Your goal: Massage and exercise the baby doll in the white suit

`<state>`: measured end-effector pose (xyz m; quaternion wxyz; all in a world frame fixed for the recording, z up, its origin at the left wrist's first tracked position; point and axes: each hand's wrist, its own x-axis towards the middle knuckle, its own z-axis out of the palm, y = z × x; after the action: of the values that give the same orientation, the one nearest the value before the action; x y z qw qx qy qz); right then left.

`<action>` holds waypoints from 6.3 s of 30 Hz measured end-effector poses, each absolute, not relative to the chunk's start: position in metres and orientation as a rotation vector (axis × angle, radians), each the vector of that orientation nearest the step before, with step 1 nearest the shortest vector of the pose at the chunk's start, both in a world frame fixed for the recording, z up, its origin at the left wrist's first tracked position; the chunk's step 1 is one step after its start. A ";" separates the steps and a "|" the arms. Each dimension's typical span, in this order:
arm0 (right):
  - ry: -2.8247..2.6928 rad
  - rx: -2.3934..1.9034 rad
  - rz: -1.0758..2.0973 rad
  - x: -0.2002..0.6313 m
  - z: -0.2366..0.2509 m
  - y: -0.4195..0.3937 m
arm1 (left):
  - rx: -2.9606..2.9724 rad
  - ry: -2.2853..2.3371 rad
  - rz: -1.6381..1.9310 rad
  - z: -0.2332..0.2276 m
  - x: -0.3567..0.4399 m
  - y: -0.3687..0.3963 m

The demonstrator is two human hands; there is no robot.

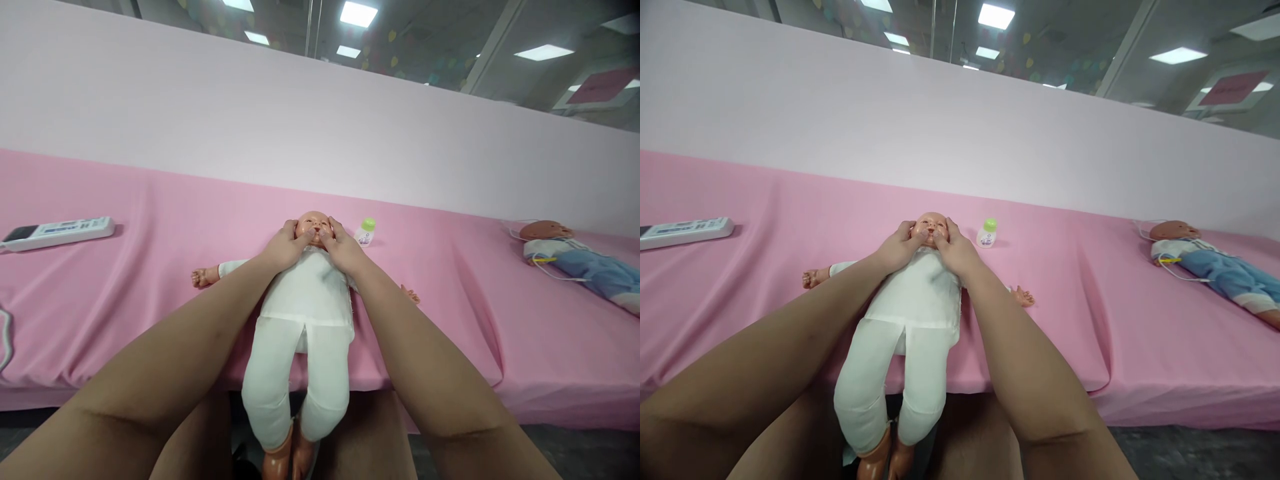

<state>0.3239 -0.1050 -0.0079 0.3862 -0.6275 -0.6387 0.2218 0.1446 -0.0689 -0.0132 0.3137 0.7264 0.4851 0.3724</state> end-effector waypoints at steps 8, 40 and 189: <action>-1.627 -1.626 0.554 0.323 -0.007 -0.106 | 1.912 1.267 0.975 -0.013 0.144 -0.070; -1.610 -1.659 0.587 0.320 -0.002 -0.109 | 1.950 1.273 0.989 -0.012 0.145 -0.071; -1.650 -1.690 0.549 0.320 -0.001 -0.109 | 1.963 1.300 0.965 -0.010 0.146 -0.072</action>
<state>0.3202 -0.1093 -0.0008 0.3508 -0.6528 -0.6370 0.2120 0.1455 -0.0718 -0.0105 0.2940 0.7374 0.4882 0.3626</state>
